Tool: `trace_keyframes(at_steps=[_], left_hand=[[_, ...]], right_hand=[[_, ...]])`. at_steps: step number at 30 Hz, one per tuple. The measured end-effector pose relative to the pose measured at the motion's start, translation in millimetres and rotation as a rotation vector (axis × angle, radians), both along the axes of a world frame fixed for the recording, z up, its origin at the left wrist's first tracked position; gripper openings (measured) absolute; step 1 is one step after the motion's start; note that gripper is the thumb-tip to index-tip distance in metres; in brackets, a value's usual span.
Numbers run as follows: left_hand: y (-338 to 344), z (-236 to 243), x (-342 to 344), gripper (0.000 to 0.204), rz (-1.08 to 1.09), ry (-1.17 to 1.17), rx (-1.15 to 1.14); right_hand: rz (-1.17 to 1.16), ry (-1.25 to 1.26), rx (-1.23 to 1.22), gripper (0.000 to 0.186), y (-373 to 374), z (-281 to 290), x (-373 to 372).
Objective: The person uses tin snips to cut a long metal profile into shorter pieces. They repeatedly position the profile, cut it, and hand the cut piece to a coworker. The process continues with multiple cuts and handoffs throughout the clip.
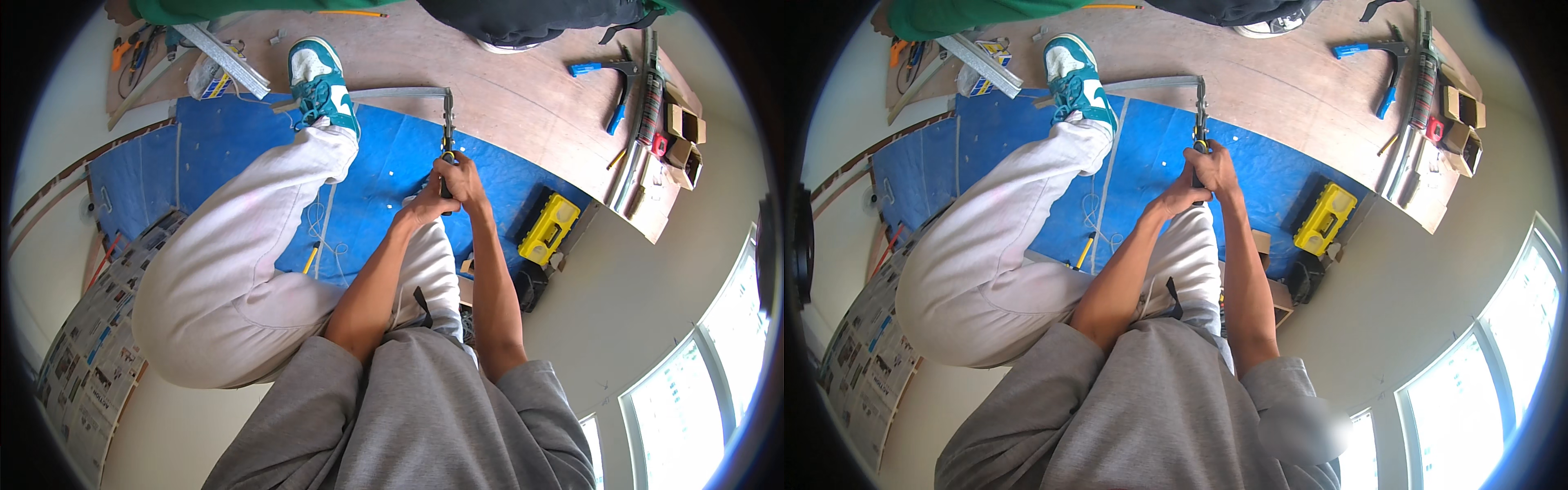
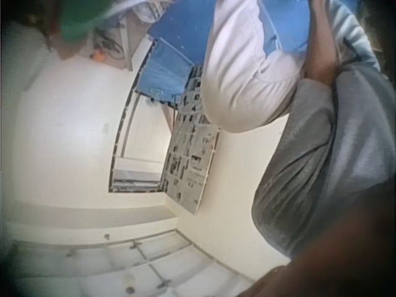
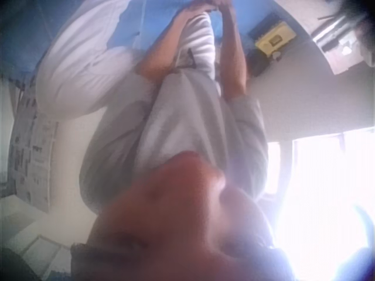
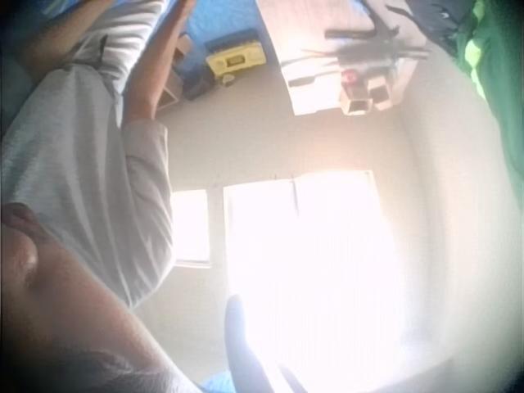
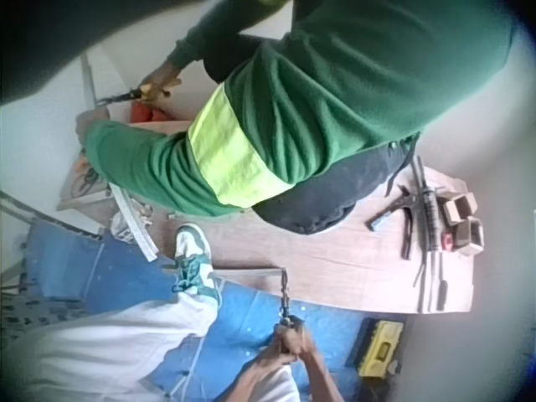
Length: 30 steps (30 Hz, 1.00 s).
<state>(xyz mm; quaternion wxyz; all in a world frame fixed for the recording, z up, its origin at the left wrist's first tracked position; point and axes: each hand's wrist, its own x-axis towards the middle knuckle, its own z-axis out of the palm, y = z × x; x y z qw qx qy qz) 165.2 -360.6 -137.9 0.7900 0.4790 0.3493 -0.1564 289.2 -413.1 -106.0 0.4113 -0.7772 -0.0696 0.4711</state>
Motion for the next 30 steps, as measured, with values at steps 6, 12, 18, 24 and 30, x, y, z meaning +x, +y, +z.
trace_keyframes(at_steps=[6, 12, 18, 24, 30], left_hand=[[-4.7, 8.8, 6.5, 0.106, 0.087, -0.055, -0.08], [-11.9, 7.8, 12.2, 0.099, 0.128, -0.059, -0.097], [-9.4, 5.6, 7.5, 0.099, 0.14, -0.065, -0.128], [-6.8, 12.3, 7.2, 0.096, 0.159, -0.046, -0.149], [-9.0, 20.2, 12.0, 0.088, 0.165, -0.033, -0.073]], right_hand=[[-0.054, 0.024, -0.052, 0.043, -1.0, 9.0, 4.5], [-0.036, 0.036, -0.074, 0.044, -2.6, 10.8, 9.4], [-0.06, 0.023, -0.116, 0.048, 2.6, 13.0, 6.5], [-0.074, 0.031, -0.137, 0.04, 4.9, 12.7, 2.9], [-0.053, 0.0, -0.121, 0.041, 3.3, 12.3, 3.9]])
